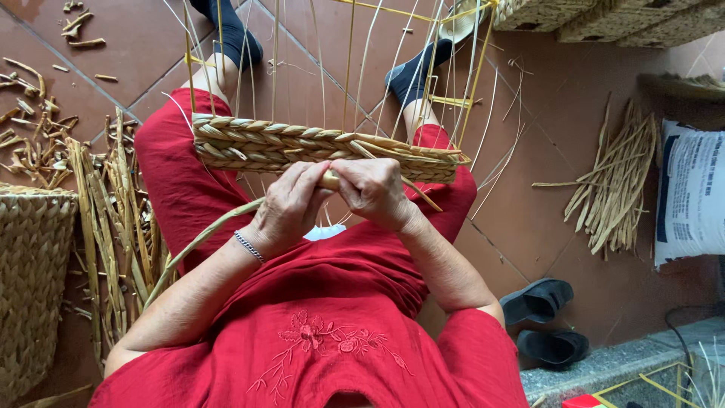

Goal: The person sits on the floor weaving a basket, threading and tightening long dried plant strands around a woven basket body held across their lap. They tuck and pull strands through the weave, briefly cut a strand with scissors, and continue weaving new strands around the rim.

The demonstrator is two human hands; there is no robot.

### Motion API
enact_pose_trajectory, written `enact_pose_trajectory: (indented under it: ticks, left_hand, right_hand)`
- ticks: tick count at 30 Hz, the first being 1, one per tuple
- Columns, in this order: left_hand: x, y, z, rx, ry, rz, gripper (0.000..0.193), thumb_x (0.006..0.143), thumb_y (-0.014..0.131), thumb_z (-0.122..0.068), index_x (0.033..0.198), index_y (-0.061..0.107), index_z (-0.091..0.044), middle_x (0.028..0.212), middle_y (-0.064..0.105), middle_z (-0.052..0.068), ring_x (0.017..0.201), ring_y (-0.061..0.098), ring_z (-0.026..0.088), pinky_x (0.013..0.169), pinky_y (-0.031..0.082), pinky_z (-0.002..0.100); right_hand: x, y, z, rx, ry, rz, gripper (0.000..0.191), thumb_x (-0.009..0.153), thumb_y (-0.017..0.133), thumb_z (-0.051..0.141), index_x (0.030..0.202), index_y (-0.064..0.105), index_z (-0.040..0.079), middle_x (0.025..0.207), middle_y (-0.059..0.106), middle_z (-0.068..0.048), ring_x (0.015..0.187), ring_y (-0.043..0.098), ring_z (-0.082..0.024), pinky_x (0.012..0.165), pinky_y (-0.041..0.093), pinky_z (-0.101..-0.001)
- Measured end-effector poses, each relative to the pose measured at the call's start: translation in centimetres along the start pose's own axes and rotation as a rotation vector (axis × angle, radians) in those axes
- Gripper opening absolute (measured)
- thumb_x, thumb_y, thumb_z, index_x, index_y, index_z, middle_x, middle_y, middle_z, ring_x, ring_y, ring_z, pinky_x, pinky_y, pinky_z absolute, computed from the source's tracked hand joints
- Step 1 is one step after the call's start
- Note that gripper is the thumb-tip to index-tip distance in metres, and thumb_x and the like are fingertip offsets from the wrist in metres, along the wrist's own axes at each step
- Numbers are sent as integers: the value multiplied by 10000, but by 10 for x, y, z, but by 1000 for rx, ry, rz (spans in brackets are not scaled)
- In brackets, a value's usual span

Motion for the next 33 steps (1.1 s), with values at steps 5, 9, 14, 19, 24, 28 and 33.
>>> enact_pose_trajectory:
  ticks: [5,9,14,19,24,28,33]
  left_hand:
    - [2,-1,14,-4,19,9,236,969,737,-31,1155,592,-23,987,665,152,922,681,338,796,567,419]
    - [15,-9,20,-144,-64,15,201,975,755,-60,1135,634,-62,960,686,112,847,705,273,739,571,380]
    - [25,-47,30,7,-210,164,434,915,778,-168,1307,640,-46,927,703,76,799,647,261,729,534,393]
    - [23,-70,34,391,108,117,207,847,837,-220,1014,753,-131,903,720,29,938,642,243,859,502,475]
    - [12,-76,57,208,-62,31,142,855,794,-85,951,689,-81,949,711,68,968,676,281,879,522,445]
    - [-4,-73,70,80,-202,67,131,948,763,-57,1024,656,-54,982,690,93,975,703,274,872,561,396]
    - [5,-66,60,332,-154,235,319,891,741,-111,1204,688,-80,996,705,105,952,687,304,809,533,456]
  right_hand:
    - [-2,4,2,57,67,70,86,952,680,37,1020,727,62,848,727,-101,762,739,-267,683,581,-357]
    - [-1,3,-1,105,74,28,154,989,705,69,1142,716,59,966,749,-113,848,752,-244,755,598,-324]
    - [-10,-28,-27,383,415,67,360,929,715,55,1283,649,29,988,709,-104,864,702,-162,764,592,-286]
    - [-23,-47,-37,169,529,152,216,901,824,87,1061,707,2,836,672,-81,706,601,-94,645,508,-284]
    - [-31,-53,-44,221,384,79,135,974,730,122,1032,703,3,844,672,-4,771,651,-30,677,545,-229]
    - [-46,-47,-63,293,570,76,153,1057,673,134,994,728,6,743,643,-6,677,571,-41,600,490,-229]
    - [-53,-32,-80,623,756,50,143,1040,654,103,1005,738,-7,815,666,26,723,600,-18,623,519,-191]
Point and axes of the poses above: each hand's wrist, its own x-axis towards the middle knuckle, its own y-axis out of the palm, z = x × y, the point moved 2 cm from there along x, towards the middle knuckle
